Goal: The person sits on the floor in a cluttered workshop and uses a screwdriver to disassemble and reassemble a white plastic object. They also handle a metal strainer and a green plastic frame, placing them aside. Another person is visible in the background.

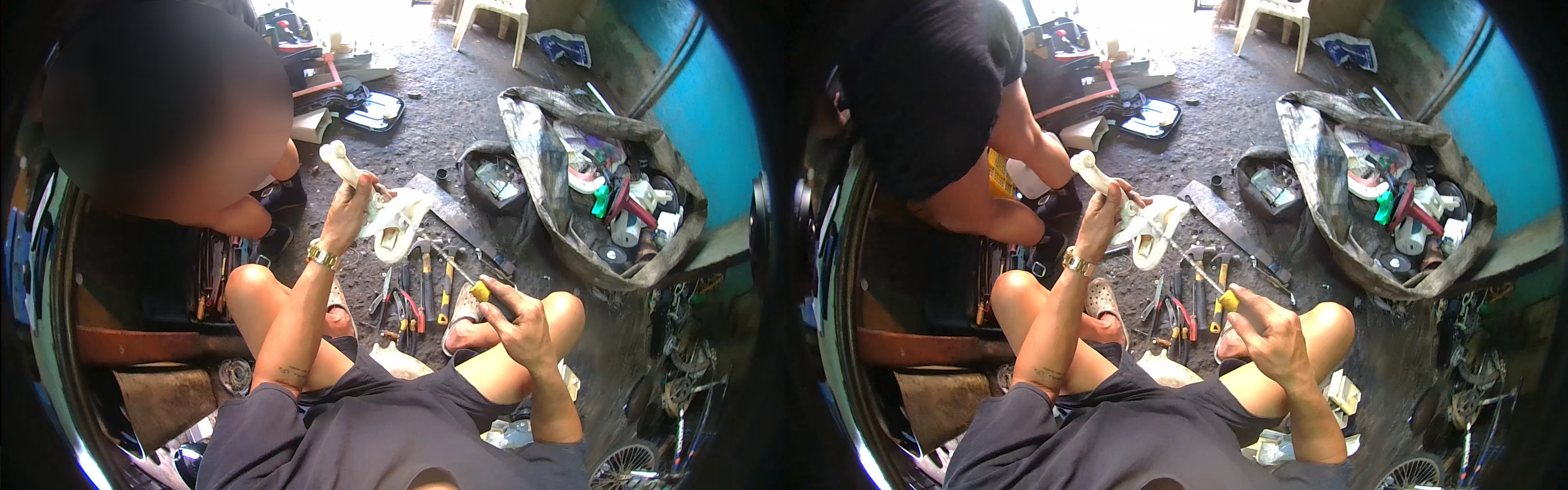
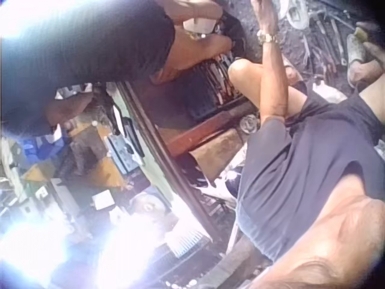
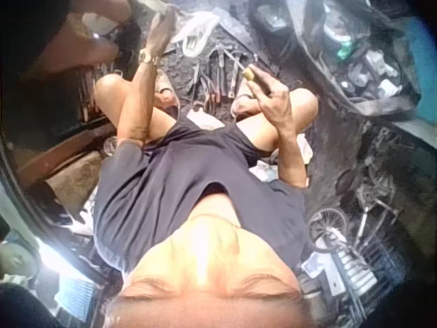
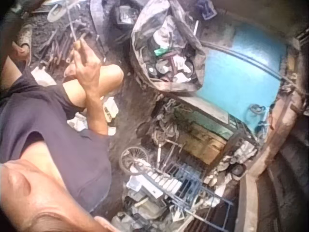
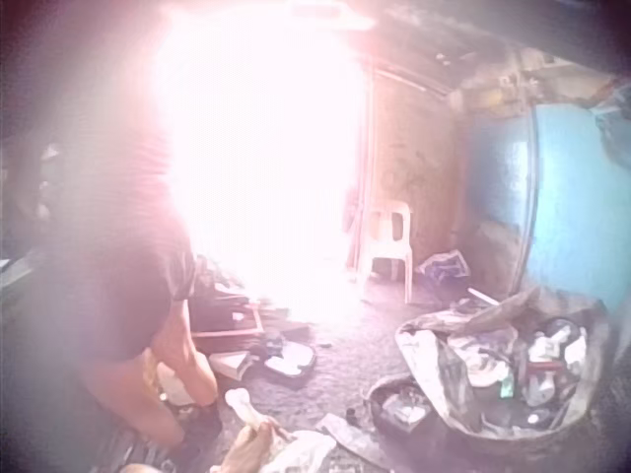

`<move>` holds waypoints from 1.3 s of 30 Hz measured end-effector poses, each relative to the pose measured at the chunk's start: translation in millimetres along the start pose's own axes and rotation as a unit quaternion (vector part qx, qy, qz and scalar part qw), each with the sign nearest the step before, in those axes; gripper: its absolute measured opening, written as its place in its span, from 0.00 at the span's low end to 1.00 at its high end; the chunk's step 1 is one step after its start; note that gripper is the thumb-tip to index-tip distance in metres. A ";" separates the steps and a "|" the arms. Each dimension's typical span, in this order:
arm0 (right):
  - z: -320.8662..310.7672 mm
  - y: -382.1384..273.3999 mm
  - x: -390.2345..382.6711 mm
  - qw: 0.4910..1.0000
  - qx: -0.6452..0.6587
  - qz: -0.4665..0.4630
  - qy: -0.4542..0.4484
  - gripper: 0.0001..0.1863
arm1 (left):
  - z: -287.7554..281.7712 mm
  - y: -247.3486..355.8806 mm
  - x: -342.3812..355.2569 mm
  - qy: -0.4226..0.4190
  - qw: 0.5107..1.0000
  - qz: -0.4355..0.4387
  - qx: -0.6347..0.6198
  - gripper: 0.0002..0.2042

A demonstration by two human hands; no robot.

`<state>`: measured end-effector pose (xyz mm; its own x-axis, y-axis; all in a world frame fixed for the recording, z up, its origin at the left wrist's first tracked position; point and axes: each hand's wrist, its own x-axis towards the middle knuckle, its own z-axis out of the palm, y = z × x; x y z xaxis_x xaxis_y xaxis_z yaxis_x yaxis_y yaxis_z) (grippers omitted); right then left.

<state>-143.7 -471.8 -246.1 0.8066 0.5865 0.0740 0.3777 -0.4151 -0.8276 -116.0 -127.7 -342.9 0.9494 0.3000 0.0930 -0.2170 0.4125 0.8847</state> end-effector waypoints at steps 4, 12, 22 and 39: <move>-10.1 -3.9 -6.8 0.998 -0.056 -0.023 -0.006 0.22 | 15.2 18.8 -5.3 -0.070 0.997 0.033 -0.004 0.19; -42.8 -6.1 -7.0 0.998 -0.050 -0.006 -0.047 0.23 | 31.6 48.6 -20.2 -0.134 0.823 0.283 0.474 0.14; -44.8 34.0 -21.9 0.981 0.146 0.130 -0.011 0.22 | 52.2 81.1 -10.4 -0.334 0.616 0.405 0.588 0.19; -37.9 -17.6 5.9 0.994 -0.085 -0.062 -0.012 0.27 | 30.7 63.1 -0.7 0.045 0.998 -0.032 0.041 0.23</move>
<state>-128.4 -487.4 -210.0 0.7386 0.6562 0.1542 0.5463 -0.4488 -0.7072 -123.4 -128.3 -273.1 0.9357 0.3529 -0.0038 -0.1332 0.3631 0.9222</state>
